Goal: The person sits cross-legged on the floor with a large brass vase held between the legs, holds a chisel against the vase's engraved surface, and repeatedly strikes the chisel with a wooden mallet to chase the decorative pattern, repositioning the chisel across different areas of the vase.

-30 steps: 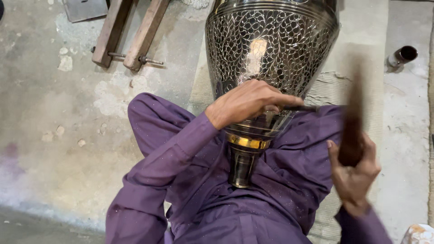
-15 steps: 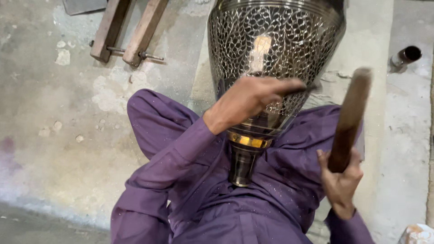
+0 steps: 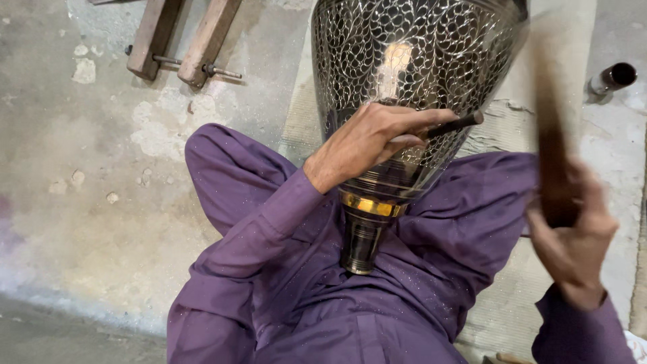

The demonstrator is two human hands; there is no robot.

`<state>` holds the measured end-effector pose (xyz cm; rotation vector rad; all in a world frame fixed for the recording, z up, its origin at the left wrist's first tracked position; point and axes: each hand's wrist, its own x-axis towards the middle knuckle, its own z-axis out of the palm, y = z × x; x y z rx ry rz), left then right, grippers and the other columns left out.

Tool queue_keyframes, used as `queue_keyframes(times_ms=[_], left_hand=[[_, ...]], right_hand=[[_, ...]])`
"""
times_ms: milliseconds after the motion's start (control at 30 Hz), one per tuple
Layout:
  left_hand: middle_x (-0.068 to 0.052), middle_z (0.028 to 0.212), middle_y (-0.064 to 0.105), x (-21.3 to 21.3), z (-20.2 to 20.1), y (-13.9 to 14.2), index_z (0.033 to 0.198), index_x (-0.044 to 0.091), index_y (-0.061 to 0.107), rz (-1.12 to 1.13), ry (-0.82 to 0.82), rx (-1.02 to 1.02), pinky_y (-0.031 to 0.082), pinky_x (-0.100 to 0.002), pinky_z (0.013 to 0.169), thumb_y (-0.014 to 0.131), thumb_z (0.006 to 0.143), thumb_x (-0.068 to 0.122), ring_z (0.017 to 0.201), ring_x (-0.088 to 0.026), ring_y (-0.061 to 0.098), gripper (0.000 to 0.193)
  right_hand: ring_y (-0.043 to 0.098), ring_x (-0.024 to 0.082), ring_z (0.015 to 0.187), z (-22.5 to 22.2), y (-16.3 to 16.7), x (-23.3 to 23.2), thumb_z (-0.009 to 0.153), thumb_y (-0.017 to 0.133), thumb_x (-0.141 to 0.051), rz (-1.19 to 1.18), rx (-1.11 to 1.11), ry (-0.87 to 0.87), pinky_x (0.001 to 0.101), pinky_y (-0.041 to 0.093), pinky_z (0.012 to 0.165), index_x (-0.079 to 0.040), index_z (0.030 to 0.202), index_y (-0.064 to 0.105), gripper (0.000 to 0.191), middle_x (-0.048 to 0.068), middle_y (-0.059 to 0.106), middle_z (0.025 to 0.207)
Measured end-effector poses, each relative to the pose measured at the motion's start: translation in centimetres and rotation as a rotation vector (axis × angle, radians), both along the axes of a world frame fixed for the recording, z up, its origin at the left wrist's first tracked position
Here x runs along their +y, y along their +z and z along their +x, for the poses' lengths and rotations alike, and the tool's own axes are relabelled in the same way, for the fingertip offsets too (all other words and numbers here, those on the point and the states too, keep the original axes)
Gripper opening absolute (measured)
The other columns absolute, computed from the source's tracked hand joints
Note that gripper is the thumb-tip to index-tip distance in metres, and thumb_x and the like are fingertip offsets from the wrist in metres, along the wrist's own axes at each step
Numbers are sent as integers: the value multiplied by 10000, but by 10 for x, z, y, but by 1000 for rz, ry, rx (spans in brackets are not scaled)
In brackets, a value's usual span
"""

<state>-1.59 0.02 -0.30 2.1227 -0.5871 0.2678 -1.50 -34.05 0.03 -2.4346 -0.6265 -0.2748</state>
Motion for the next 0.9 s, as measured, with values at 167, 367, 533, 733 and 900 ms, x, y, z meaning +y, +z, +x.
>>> queue_keyframes(times_ms=[167, 367, 533, 733, 900], left_hand=[[6, 1231, 767, -3, 0, 0, 1452, 329, 524, 12, -11, -17, 663, -313, 891, 714, 913, 150, 884, -96, 780, 599], [29, 903, 756, -6, -7, 4, 1474, 324, 523, 8, 72, 55, 632, -323, 720, 712, 970, 191, 695, -101, 678, 554], [2, 932, 755, -9, -11, 0, 1469, 295, 531, 26, 142, 28, 616, -321, 691, 699, 954, 174, 697, -110, 677, 555], [-9, 1104, 774, -13, -16, -13, 1469, 282, 526, -70, 197, -22, 658, -254, 662, 657, 989, 101, 761, -96, 749, 530], [-29, 1082, 779, -16, -25, -22, 1465, 256, 528, -176, 257, -58, 665, -280, 767, 720, 986, 117, 850, -122, 771, 534]], right_hand=[[679, 353, 850, 2, 42, -4, 860, 777, -29, -286, -92, 50, 450, 590, 739, 43, 1479, 476, 692, 264, 658, 1036], [677, 343, 960, 4, 75, 17, 851, 734, 60, -325, -133, 77, 442, 581, 838, 6, 1511, 513, 698, 243, 653, 1108], [676, 303, 904, 9, 77, 29, 954, 709, 48, -140, 28, -33, 435, 579, 843, -29, 1564, 443, 670, 220, 667, 1105], [708, 342, 1008, 27, 59, 10, 876, 734, 88, -294, -145, 149, 409, 615, 853, -56, 1566, 388, 785, 277, 658, 1201], [681, 305, 851, 37, 74, 16, 930, 735, 77, -462, -60, 160, 391, 592, 767, -103, 1590, 395, 763, 210, 658, 1014]])
